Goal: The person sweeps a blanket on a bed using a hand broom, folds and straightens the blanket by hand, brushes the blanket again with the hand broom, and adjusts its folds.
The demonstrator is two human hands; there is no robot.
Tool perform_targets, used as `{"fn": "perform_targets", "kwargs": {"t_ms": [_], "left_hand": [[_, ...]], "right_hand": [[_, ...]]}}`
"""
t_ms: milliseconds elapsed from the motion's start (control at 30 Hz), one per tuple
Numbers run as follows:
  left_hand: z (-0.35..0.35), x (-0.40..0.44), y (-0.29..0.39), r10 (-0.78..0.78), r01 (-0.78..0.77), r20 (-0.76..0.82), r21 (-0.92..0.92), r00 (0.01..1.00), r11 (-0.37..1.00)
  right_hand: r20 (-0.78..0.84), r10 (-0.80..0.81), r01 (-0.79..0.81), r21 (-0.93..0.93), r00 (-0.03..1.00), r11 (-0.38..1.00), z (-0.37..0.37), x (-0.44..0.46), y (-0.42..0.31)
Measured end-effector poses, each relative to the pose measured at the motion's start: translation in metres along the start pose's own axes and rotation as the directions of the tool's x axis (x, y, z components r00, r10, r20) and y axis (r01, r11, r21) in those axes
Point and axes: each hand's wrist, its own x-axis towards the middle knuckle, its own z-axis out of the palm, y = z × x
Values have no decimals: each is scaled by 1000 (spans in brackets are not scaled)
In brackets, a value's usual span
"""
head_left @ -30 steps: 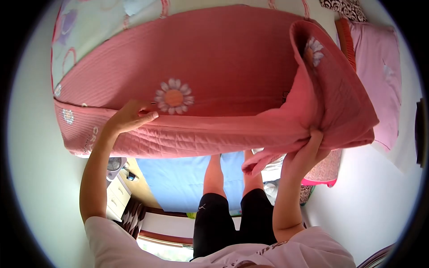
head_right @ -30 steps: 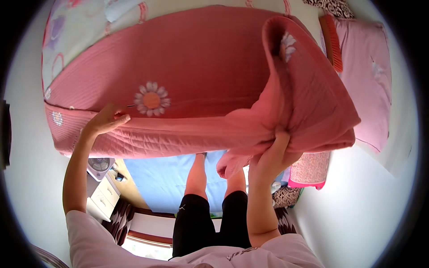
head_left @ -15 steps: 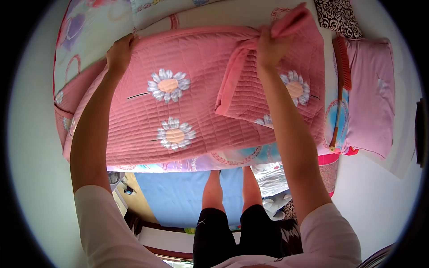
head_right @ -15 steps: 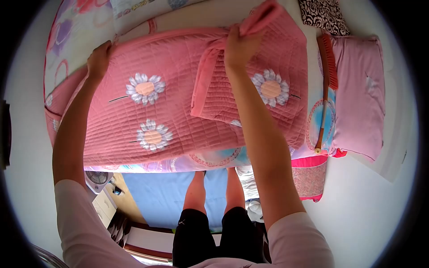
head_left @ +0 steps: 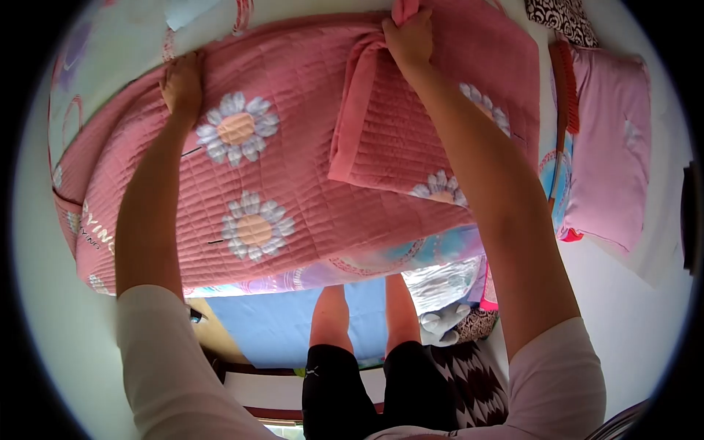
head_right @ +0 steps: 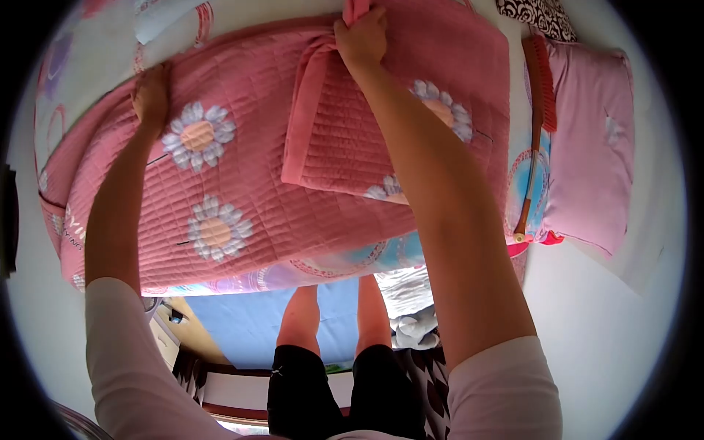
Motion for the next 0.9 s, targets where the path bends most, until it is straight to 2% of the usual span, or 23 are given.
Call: {"fn": "perform_targets", "kwargs": {"t_ms": [33, 67, 100, 133, 167, 200, 233, 267, 333, 367, 400, 433, 467, 533, 567, 600, 633, 667, 733, 800, 833, 867, 900], "left_hand": [[-1, 2, -3, 17, -15, 42, -44, 999, 999], [-7, 2, -4, 37, -30, 80, -85, 996, 996], [-9, -2, -1, 39, -33, 78, -84, 996, 996], [-12, -7, 7, -19, 17, -15, -101, 1000, 995], [-21, -12, 17, -75, 61, -105, -126, 992, 990], [-39, -20, 30, -17, -20, -166, -219, 986, 976], [-66, -36, 48, 34, -106, -233, -305, 972, 946], [-112, -61, 78, 47, -152, -207, -528, 977, 836], [-127, -124, 133, -26, -16, -35, -853, 999, 522], [-151, -153, 168, -56, 233, 233, -871, 971, 433], [-160, -174, 187, 33, 258, 332, -787, 943, 560], [-154, -198, 210, -15, 439, 445, -877, 895, 195], [-148, -209, 226, -21, 441, 446, -876, 895, 194], [-141, -217, 251, -36, 508, 528, -793, 848, 336], [-140, -213, 256, -30, 512, 534, -791, 845, 334], [-138, -201, 258, -21, 589, 615, -744, 788, 315], [-137, -191, 261, -9, 658, 687, -692, 726, 297], [-139, -186, 260, -5, 656, 685, -695, 728, 296], [-151, -177, 261, 131, 765, 769, -638, 626, 92], [-189, -166, 275, 104, 762, 771, -637, 628, 120], [-203, -162, 284, 64, 758, 770, -637, 635, 143], [-208, -161, 289, 75, 750, 764, -644, 641, 149], [-211, -163, 288, 19, 721, 722, -692, 692, 38]], "right_hand": [[-79, -45, 38, -85, 996, 996, 7, -3, 8], [-73, -36, 29, -89, 997, 996, 2, -8, 8], [101, 63, -61, -20, 993, 998, -8, -6, -1], [272, 140, -155, 36, 952, 987, -21, 3, -11], [359, 54, -156, 261, 932, 953, -52, 0, -28], [351, 56, -154, 259, 935, 954, -62, -6, -27], [422, -32, -140, 370, 906, 918, -67, -14, -20], [475, -130, -131, 478, 870, 869, -73, -20, -16], [409, -259, 165, 251, 875, 954, -118, -73, -25], [441, -337, 300, 154, 832, 941, -143, -100, -31], [481, -406, 430, 64, 777, 900, -165, -126, -37], [502, -406, 459, 21, 763, 888, -179, -154, -38], [529, -402, 485, -21, 747, 874, -185, -177, -32], [497, -444, 523, -25, 746, 852, -176, -202, -1], [467, -478, 554, -32, 744, 832, -180, -212, 10], [469, -476, 554, -36, 744, 832, -187, -212, 5], [508, -469, 565, -42, 722, 824, -192, -212, -1], [546, -461, 575, -47, 699, 816, -200, -210, -9], [526, -446, 557, -64, 724, 828, -209, -209, -7], [396, -467, 495, 37, 790, 868, -210, -204, 6], [385, -463, 492, 27, 798, 870, -216, -199, 10], [473, -332, 353, 46, 816, 934, -229, -189, 5], [562, -197, 202, 54, 804, 978, -245, -180, 0]]}}
